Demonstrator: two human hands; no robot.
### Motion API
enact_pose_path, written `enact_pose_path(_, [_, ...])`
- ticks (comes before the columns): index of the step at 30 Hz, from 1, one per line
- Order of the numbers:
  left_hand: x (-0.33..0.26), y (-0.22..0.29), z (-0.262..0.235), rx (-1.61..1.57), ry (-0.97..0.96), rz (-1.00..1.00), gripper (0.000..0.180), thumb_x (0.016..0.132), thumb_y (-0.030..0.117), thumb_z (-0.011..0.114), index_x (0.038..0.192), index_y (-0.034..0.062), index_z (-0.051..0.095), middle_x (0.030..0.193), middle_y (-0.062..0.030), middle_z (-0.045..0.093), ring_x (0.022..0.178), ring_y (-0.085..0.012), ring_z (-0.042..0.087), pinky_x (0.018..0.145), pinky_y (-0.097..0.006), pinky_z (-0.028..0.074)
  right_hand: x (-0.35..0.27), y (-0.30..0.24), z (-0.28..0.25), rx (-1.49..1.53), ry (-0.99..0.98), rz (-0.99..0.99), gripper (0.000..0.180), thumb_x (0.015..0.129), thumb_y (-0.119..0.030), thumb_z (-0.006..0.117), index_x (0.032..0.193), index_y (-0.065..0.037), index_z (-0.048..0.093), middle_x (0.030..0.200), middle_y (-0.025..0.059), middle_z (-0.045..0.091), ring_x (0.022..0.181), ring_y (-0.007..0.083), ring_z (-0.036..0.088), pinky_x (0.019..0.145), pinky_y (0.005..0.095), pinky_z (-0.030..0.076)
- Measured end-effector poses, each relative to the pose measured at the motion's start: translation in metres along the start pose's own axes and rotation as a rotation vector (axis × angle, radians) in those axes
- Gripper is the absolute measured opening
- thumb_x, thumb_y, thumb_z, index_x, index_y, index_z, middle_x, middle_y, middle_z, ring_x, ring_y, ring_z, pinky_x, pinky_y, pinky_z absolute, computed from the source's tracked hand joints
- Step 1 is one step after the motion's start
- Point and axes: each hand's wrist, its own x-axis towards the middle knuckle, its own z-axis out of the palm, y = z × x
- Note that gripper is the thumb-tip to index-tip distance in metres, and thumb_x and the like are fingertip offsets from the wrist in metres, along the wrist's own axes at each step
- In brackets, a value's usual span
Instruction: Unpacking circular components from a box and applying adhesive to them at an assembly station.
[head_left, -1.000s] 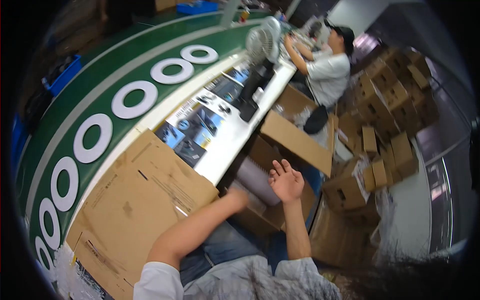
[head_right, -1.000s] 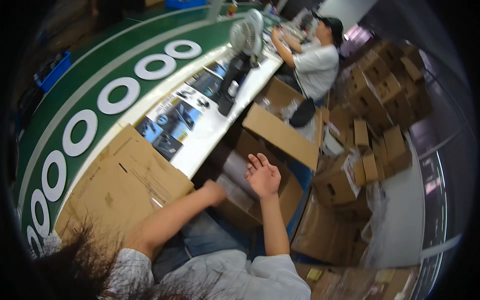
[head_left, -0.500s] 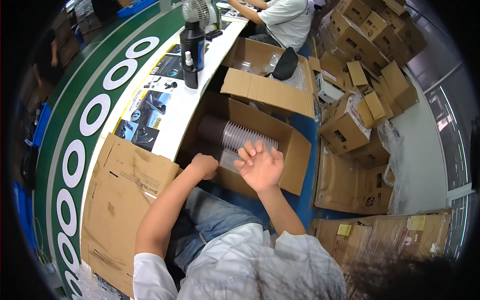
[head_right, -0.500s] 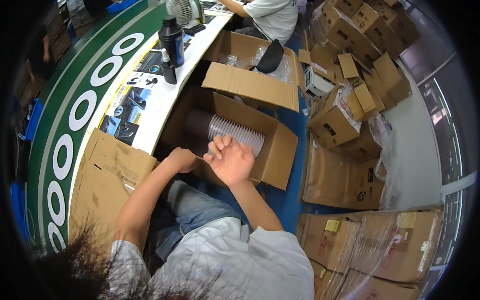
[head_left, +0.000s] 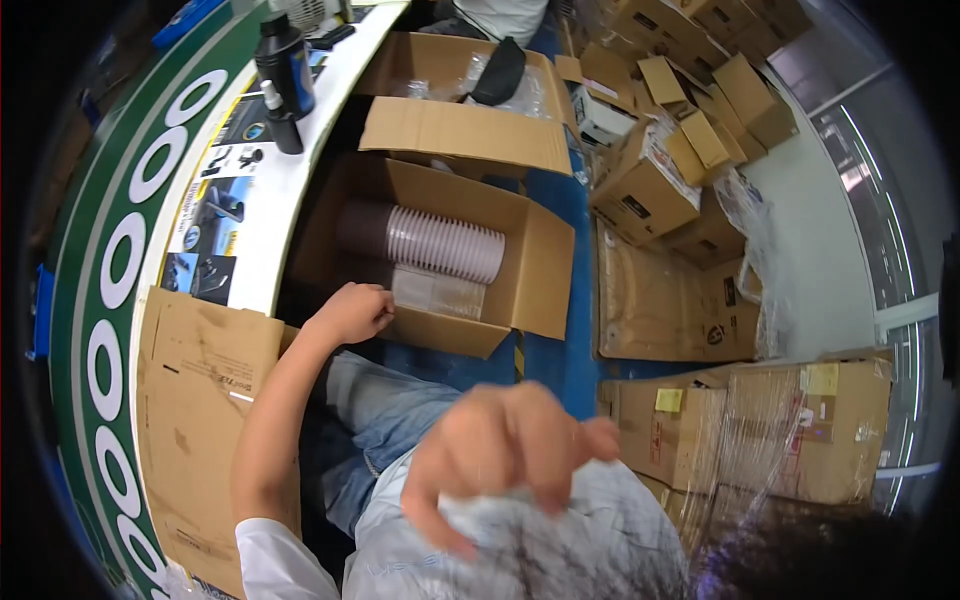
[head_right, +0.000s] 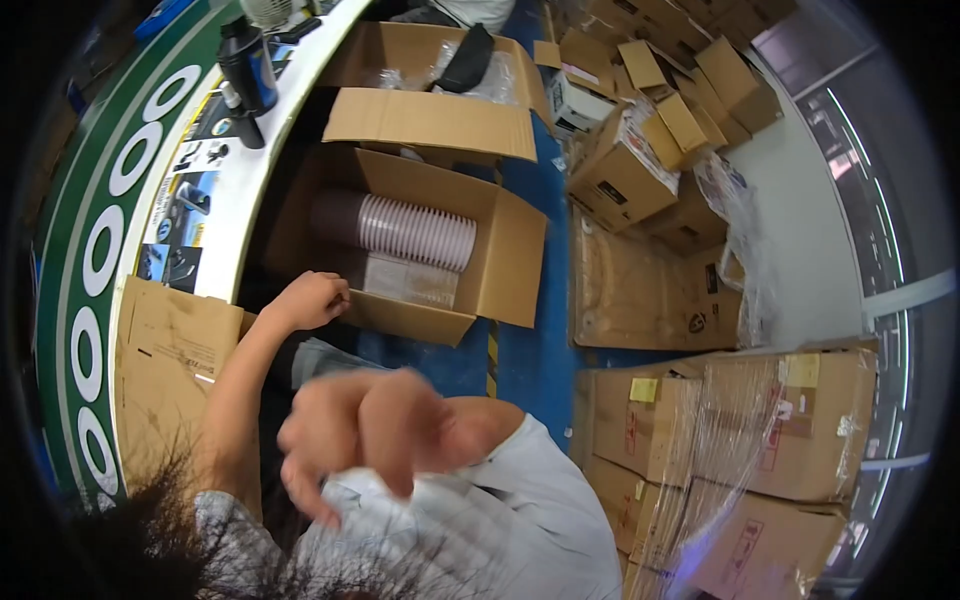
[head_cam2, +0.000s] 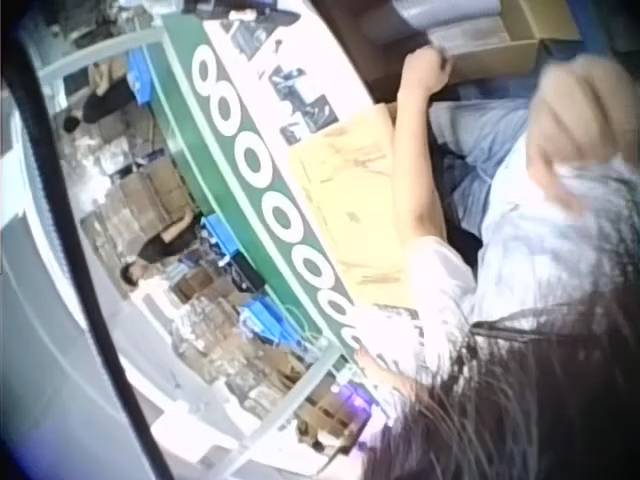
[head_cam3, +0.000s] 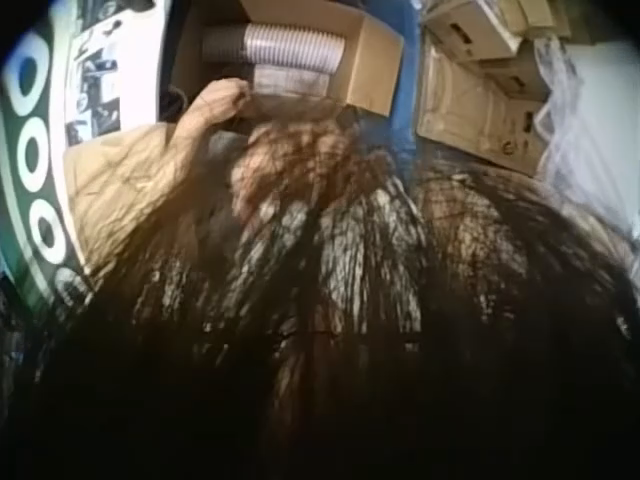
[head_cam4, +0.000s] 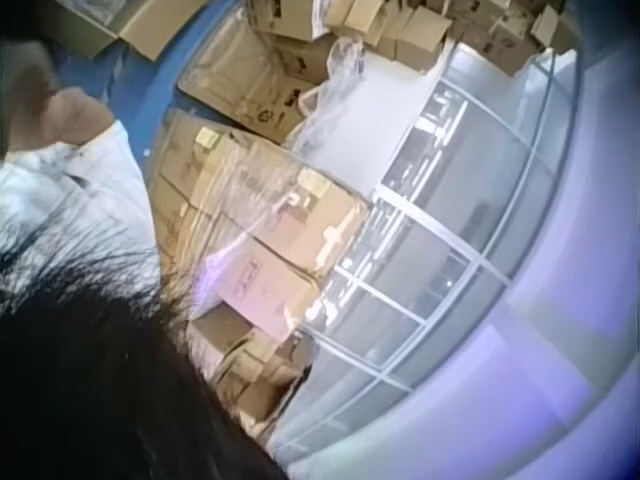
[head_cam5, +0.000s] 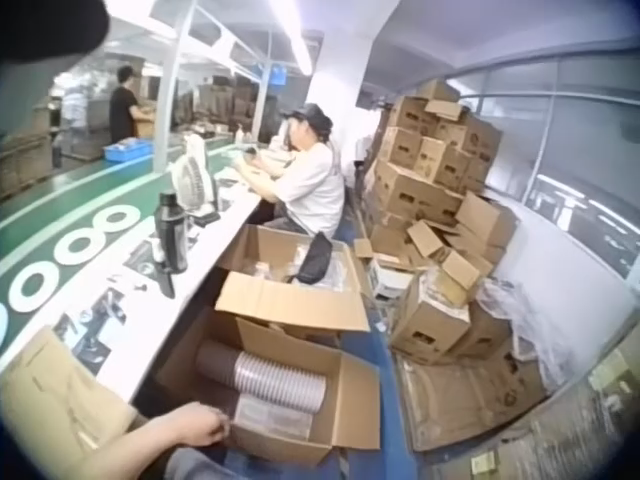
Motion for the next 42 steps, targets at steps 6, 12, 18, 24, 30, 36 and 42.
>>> enact_pose_path(6, [-0.003,-0.002,0.010,0.271,-0.105,-0.054,0.007,0.077,0.014,0.060,0.081,0.0102,0.063,0.080,-0.0072,0.063,0.083,-0.0274,0.061,0.077,-0.039,0.043,0.014,0.010,0.022,0.127,0.038,-0.005,0.056,0.087,-0.056,0.048,0.075,-0.003,0.060,0.080,0.0079,0.039,0.060,0.0162,0.039,0.060,0.0310,0.053])
enact_pose_path(12, [-0.004,-0.005,0.010,0.350,-0.084,-0.070,0.009,0.077,0.015,0.059,0.081,0.0098,0.064,0.081,-0.0077,0.063,0.083,-0.0271,0.061,0.077,-0.039,0.043,0.010,0.028,0.015,0.211,-0.045,-0.105,0.058,0.087,-0.058,0.048,0.075,-0.003,0.061,0.078,0.0076,0.039,0.058,0.0168,0.042,0.057,0.0299,0.051])
enact_pose_path(18, [-0.005,-0.004,0.009,0.335,-0.109,-0.078,0.010,0.078,0.016,0.058,0.082,0.0088,0.065,0.081,-0.0083,0.064,0.084,-0.0267,0.061,0.078,-0.039,0.043,0.010,0.032,0.016,0.231,-0.030,-0.145,0.059,0.086,-0.060,0.048,0.075,-0.003,0.061,0.078,0.0075,0.042,0.056,0.0163,0.043,0.051,0.0293,0.044])
enact_pose_path(24, [-0.006,-0.006,0.009,0.354,-0.085,-0.077,0.012,0.079,0.017,0.058,0.084,0.0083,0.065,0.082,-0.0089,0.064,0.084,-0.0270,0.061,0.079,-0.039,0.043,0.013,0.026,0.020,0.169,0.007,-0.111,0.058,0.085,-0.059,0.048,0.075,-0.003,0.061,0.075,0.0065,0.042,0.054,0.0150,0.041,0.049,0.0276,0.040])
enact_pose_path(30, [-0.003,-0.004,0.011,0.366,-0.094,-0.058,0.012,0.079,0.017,0.058,0.084,0.0082,0.065,0.083,-0.0095,0.064,0.085,-0.0278,0.061,0.079,-0.040,0.043,0.011,0.027,0.020,0.195,0.056,-0.086,0.058,0.084,-0.059,0.048,0.074,-0.003,0.061,0.075,0.0052,0.042,0.055,0.0137,0.038,0.048,0.0262,0.036])
enact_pose_path(36, [-0.006,-0.004,0.008,0.366,-0.085,-0.073,0.012,0.080,0.018,0.057,0.083,0.0089,0.065,0.083,-0.0098,0.063,0.085,-0.0280,0.061,0.079,-0.040,0.043,0.011,0.027,0.020,0.157,0.073,-0.107,0.059,0.085,-0.060,0.048,0.075,-0.003,0.061,0.074,0.0055,0.043,0.055,0.0135,0.038,0.048,0.0268,0.032])
enact_pose_path(42, [-0.005,-0.005,0.010,0.388,-0.118,-0.092,0.012,0.080,0.018,0.057,0.083,0.0088,0.064,0.083,-0.0091,0.063,0.086,-0.0278,0.061,0.080,-0.040,0.043,0.013,0.027,0.021,0.227,0.115,-0.117,0.062,0.085,-0.062,0.047,0.076,-0.002,0.061,0.072,0.0059,0.042,0.056,0.0138,0.039,0.048,0.0276,0.038])
